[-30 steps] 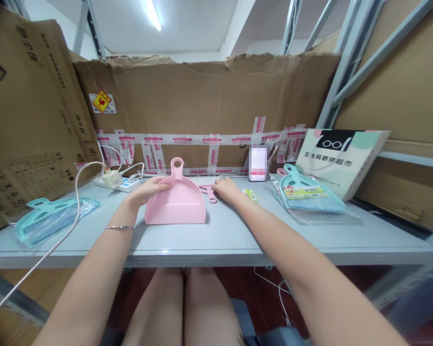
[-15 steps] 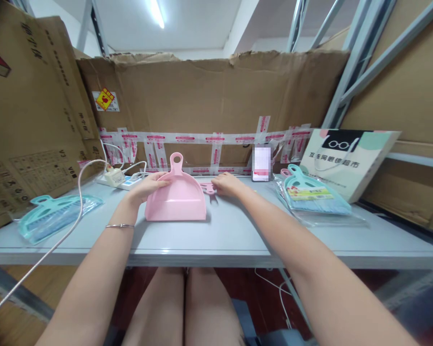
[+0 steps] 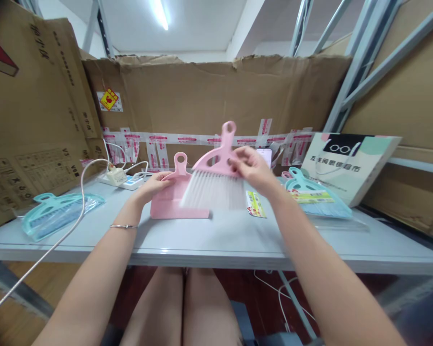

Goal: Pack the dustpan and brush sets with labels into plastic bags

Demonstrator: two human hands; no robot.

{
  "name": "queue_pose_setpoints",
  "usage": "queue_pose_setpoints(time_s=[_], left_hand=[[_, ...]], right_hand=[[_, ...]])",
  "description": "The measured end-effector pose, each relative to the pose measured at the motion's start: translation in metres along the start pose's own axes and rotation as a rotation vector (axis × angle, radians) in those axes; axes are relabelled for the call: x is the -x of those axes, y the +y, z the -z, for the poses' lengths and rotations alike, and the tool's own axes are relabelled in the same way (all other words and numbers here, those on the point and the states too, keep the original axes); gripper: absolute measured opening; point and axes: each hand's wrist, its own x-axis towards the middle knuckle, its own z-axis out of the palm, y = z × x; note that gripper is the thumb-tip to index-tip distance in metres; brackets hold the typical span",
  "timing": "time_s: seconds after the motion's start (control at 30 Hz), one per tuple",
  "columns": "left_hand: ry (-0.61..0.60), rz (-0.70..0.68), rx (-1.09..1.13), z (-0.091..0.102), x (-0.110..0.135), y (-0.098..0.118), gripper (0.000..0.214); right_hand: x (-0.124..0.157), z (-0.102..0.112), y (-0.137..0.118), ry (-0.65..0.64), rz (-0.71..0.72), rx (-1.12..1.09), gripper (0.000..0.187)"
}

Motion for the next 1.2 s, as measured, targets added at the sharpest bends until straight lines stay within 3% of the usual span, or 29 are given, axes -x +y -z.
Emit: queue_pose_setpoints(time_s=[0.1, 0.2, 0.3, 0.53, 0.73, 0.87, 0.93, 1.0, 1.07, 1.13, 1.2], left_hand=[[-0.041, -0.030, 0.048, -0.005, -0.002, -0.001, 0.036], [-0.042, -0.038, 0.056, -0.009, -0.003, 0.000, 0.036], [-0.010, -0.066, 0.045, -0.012, -0.003, 0.002, 0.036], [-0.099, -0.148, 0.040, -0.019, 0.000, 0.005, 0.039], [-0.068, -0.191, -0.039, -0.019, -0.002, 0.002, 0.030], [-0.075, -0.217, -0.040, -0.020, 0.001, 0.008, 0.032], [-0.093, -0.227, -0.030, -0.022, 0.004, 0.011, 0.034], [-0.096, -0.233, -0.019, -0.023, 0.004, 0.012, 0.034], [-0.083, -0.246, -0.026, -0.024, 0.003, 0.011, 0.034], [-0.059, -0.268, -0.060, -0.026, 0.000, 0.007, 0.036], [-0.028, -0.287, -0.112, -0.027, -0.002, 0.004, 0.036]], right_hand=[[0.016, -0.046, -0.004, -0.174, -0.087, 0.026, 0.023], [0.022, -0.080, 0.009, -0.172, -0.114, 0.116, 0.019], [0.027, -0.095, 0.022, -0.125, -0.111, 0.207, 0.018], [0.035, -0.104, 0.021, 0.018, -0.005, 0.334, 0.013], [0.040, -0.100, 0.019, -0.007, 0.181, 0.652, 0.021], [0.038, -0.095, 0.020, 0.157, 0.339, 0.731, 0.023], [0.029, -0.094, 0.022, 0.199, 0.325, 0.649, 0.026], [0.018, -0.095, 0.024, 0.127, 0.210, 0.517, 0.032], [0.008, -0.097, 0.024, -0.058, 0.060, 0.428, 0.027], [0.003, -0.100, 0.023, -0.215, -0.016, 0.453, 0.028], [0.003, -0.104, 0.023, -0.233, -0.006, 0.566, 0.032]])
